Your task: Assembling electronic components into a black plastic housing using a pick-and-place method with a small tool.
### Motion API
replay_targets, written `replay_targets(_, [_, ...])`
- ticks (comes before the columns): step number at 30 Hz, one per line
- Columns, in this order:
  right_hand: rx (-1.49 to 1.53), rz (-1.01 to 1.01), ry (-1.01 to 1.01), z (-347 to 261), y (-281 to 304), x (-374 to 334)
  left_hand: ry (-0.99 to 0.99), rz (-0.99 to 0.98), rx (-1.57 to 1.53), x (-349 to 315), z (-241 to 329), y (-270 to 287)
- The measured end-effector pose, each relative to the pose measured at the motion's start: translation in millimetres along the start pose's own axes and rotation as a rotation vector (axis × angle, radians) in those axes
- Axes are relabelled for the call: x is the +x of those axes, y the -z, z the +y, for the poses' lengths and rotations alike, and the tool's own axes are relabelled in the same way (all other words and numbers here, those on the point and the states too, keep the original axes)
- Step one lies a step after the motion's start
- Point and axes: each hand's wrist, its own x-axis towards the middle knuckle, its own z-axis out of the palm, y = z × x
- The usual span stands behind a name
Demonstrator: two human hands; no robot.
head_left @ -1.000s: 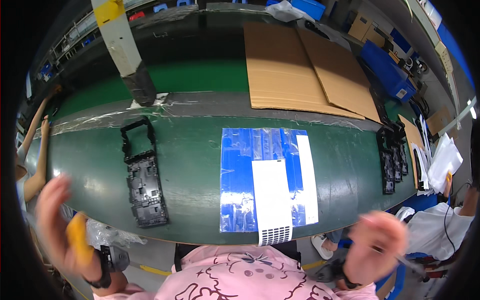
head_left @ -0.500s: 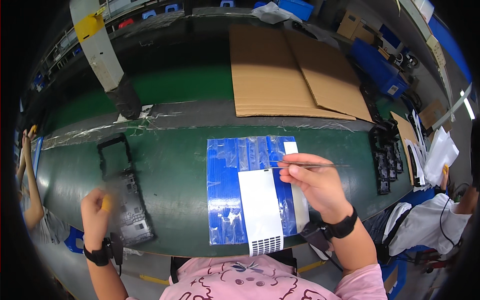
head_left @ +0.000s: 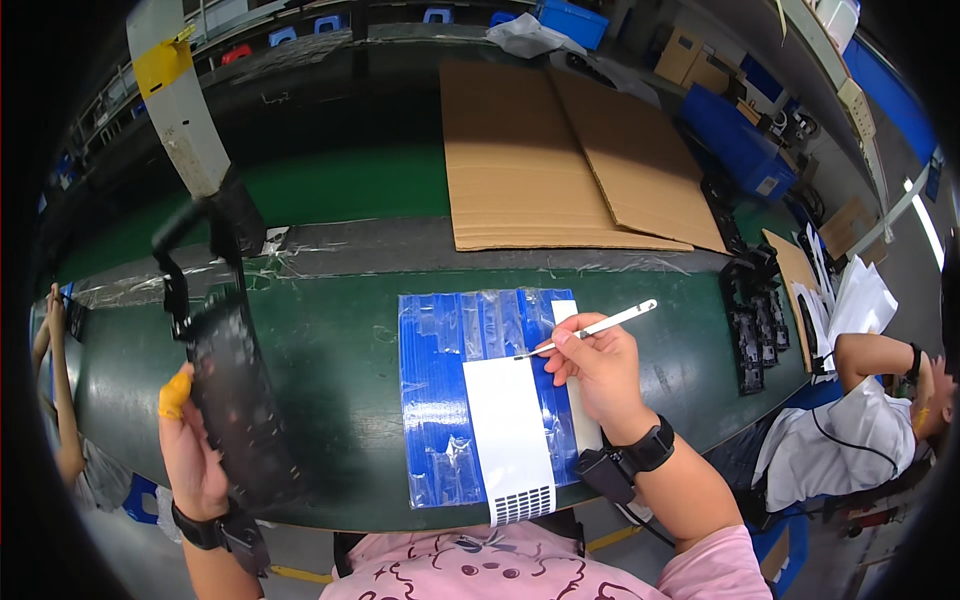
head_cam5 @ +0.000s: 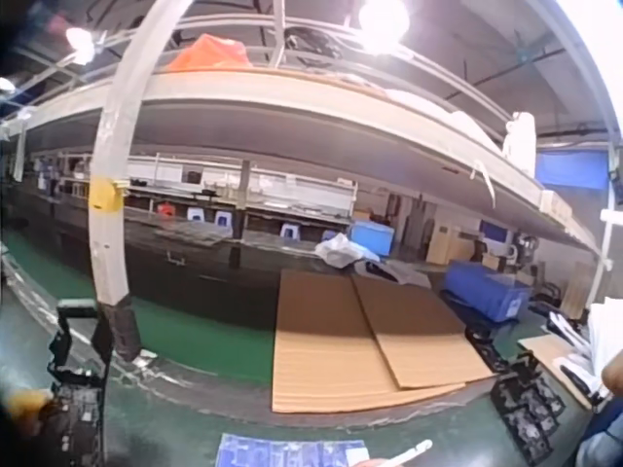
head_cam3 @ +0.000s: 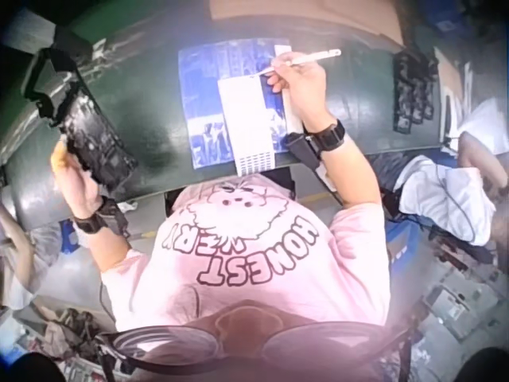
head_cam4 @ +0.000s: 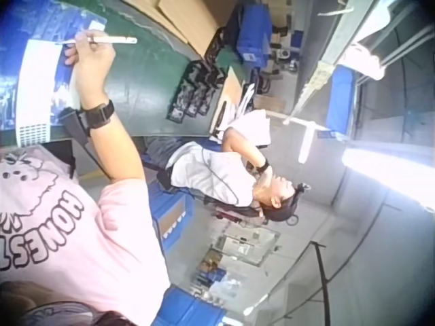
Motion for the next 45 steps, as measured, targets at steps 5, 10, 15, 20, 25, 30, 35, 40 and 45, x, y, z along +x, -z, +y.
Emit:
replay_targets(5, [-0.027,0.018,-0.003,0,1,0,-0.005,-0.260,-0.016,23,-9,-72])
replay_targets(10, [-0.041,0.036,-0.026,-1,0,-1,0.000,-0.219,-0.049,41,-41,-102])
replay_targets(15, [-0.039,0.051,-0.028,1,-2,-2,0.202,-0.209,-0.102,49,-61,-77])
replay_targets(20, [-0.067,0.054,-0.015,0,-2,0,0.159,-0.154,-0.107,48,-63,-86])
replay_targets(25, [-0.045,0.055,-0.045,-3,0,2,0.189,-0.258,-0.138,50,-62,-82])
replay_targets(30, [0.095,-0.051,-0.049,-27,-13,-8,0.181,-0.300,-0.234,45,-61,-84])
replay_targets(35, [0.178,-0.284,0.005,-73,-65,-29,0.259,-0.395,-0.312,42,-63,-85])
replay_targets(40, [0.199,-0.356,0.079,-51,-122,-25,0.231,-0.461,-0.285,35,-60,-85])
replay_targets(45, [0.144,-0.232,0.085,-21,-122,-33,0.166,-0.479,-0.161,25,-61,-91])
